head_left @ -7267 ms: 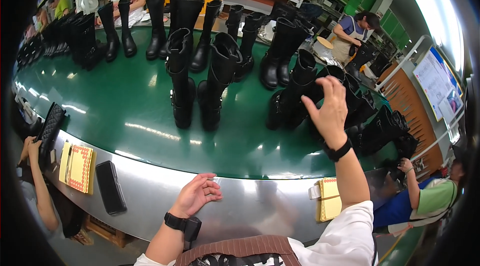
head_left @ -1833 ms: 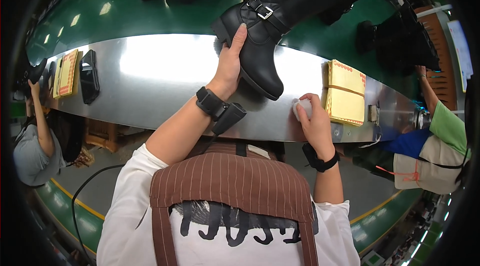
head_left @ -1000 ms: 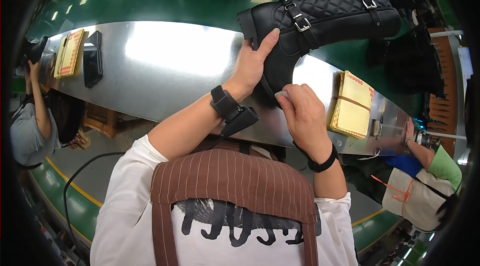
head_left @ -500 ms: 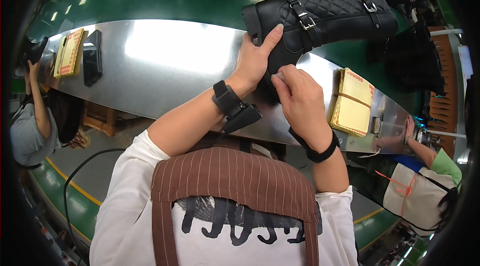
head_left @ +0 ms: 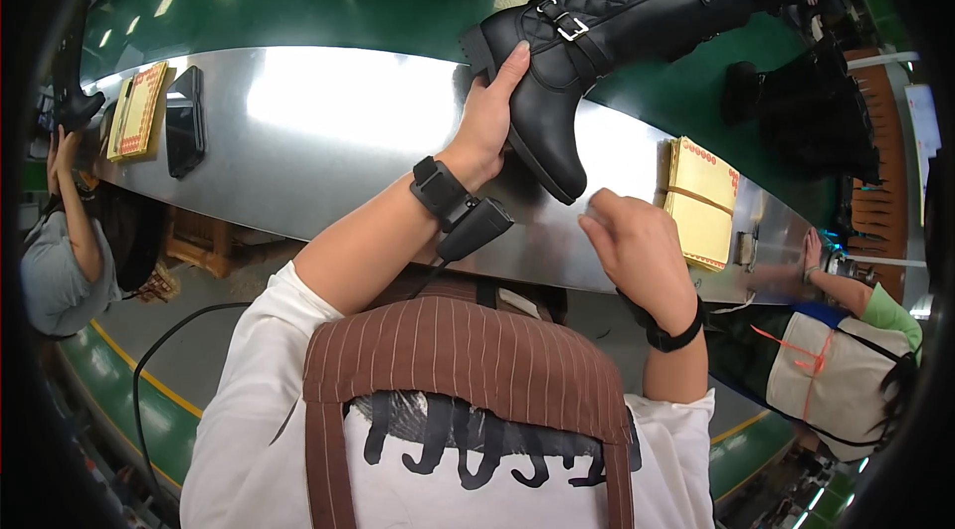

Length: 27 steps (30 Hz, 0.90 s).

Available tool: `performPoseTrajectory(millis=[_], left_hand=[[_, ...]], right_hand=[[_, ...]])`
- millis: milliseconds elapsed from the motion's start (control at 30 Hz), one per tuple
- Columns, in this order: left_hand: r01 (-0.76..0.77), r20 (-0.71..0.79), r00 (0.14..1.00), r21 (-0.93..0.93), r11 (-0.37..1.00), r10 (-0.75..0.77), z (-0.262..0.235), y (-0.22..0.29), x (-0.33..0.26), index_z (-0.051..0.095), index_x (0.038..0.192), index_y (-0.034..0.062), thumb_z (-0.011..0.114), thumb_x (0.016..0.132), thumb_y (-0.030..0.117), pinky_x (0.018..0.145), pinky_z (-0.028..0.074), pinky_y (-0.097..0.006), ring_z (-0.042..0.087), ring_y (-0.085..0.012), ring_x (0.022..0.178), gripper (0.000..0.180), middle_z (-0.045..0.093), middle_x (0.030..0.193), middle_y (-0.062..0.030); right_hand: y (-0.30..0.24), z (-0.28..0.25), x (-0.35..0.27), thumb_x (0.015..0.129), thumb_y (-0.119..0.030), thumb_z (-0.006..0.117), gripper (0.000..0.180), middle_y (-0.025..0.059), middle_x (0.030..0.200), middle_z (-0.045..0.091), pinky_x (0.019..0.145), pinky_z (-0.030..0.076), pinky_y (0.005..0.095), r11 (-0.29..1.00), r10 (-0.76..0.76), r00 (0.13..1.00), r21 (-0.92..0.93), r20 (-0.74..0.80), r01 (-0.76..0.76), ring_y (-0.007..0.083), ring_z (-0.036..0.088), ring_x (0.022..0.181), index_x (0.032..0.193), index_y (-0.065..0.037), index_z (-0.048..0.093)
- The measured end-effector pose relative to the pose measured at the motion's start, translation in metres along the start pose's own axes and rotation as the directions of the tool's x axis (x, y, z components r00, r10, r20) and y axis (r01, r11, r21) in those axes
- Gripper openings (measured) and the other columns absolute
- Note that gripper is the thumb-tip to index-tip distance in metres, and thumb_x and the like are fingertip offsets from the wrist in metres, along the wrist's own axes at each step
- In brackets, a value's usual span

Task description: Inspecting and cleaning black boots on a production line.

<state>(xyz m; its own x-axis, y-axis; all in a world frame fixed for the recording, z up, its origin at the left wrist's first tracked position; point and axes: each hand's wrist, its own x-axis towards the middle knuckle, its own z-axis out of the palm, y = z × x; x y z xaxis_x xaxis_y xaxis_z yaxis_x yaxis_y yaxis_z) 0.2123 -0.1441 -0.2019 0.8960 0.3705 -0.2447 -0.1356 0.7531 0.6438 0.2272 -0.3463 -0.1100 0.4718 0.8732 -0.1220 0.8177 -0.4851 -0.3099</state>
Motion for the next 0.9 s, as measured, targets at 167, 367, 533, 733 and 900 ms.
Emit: performPoseTrajectory(millis=[167,367,533,733,900], left_hand=[[0.035,0.013,0.999,-0.003,0.999,-0.034,-0.005,0.003,0.0,0.054,0.123,-0.0008,0.06,0.092,0.05,0.079,0.056,-0.03,0.067,-0.0174,0.09,0.059,0.066,0.106,-0.0106],[0.055,0.035,0.998,-0.005,0.998,-0.055,-0.004,0.003,0.001,0.057,0.119,-0.0006,0.06,0.092,0.049,0.079,0.056,-0.03,0.066,-0.0163,0.091,0.057,0.066,0.106,-0.0097],[0.032,0.013,0.999,0.006,0.999,-0.032,-0.006,0.002,0.002,0.057,0.119,-0.0002,0.059,0.093,0.049,0.079,0.055,-0.03,0.066,-0.0162,0.091,0.056,0.066,0.107,-0.0095],[0.04,0.021,0.999,-0.028,0.999,-0.039,-0.003,0.003,0.002,0.057,0.119,-0.0003,0.06,0.092,0.048,0.08,0.055,-0.029,0.066,-0.0159,0.093,0.056,0.066,0.107,-0.0094],[0.051,0.014,0.999,0.047,0.998,-0.052,0.0,0.004,0.001,0.057,0.12,0.0002,0.059,0.093,0.047,0.082,0.054,-0.03,0.065,-0.0168,0.093,0.054,0.066,0.11,-0.0094]], right_hand=[[0.01,0.026,-0.011,0.088,-0.013,0.066,0.014,0.0126,0.073,0.057,0.058,0.044,0.0389,0.91,0.205,0.9,0.413,-0.385,-0.031,0.0301,0.055,0.062,0.093,-0.003,0.059],[0.003,0.04,0.004,0.087,-0.012,0.067,0.012,0.0093,0.075,0.058,0.058,0.044,0.0363,0.957,0.037,0.888,0.271,-0.459,0.101,0.0263,0.055,0.065,0.091,-0.003,0.061],[-0.004,0.041,0.021,0.083,-0.009,0.068,0.011,0.0072,0.074,0.058,0.058,0.044,0.0364,0.972,-0.047,0.868,0.178,-0.495,0.155,0.0249,0.054,0.065,0.089,-0.004,0.06],[-0.005,0.026,0.023,0.081,-0.005,0.068,0.01,0.0076,0.075,0.058,0.058,0.043,0.0358,0.981,-0.126,0.889,0.079,-0.441,0.179,0.0251,0.053,0.065,0.086,-0.004,0.059],[-0.019,0.022,0.039,0.082,-0.004,0.068,0.011,0.0096,0.074,0.058,0.058,0.042,0.0366,0.971,-0.156,0.888,0.099,-0.432,0.219,0.027,0.053,0.066,0.088,-0.002,0.059]])
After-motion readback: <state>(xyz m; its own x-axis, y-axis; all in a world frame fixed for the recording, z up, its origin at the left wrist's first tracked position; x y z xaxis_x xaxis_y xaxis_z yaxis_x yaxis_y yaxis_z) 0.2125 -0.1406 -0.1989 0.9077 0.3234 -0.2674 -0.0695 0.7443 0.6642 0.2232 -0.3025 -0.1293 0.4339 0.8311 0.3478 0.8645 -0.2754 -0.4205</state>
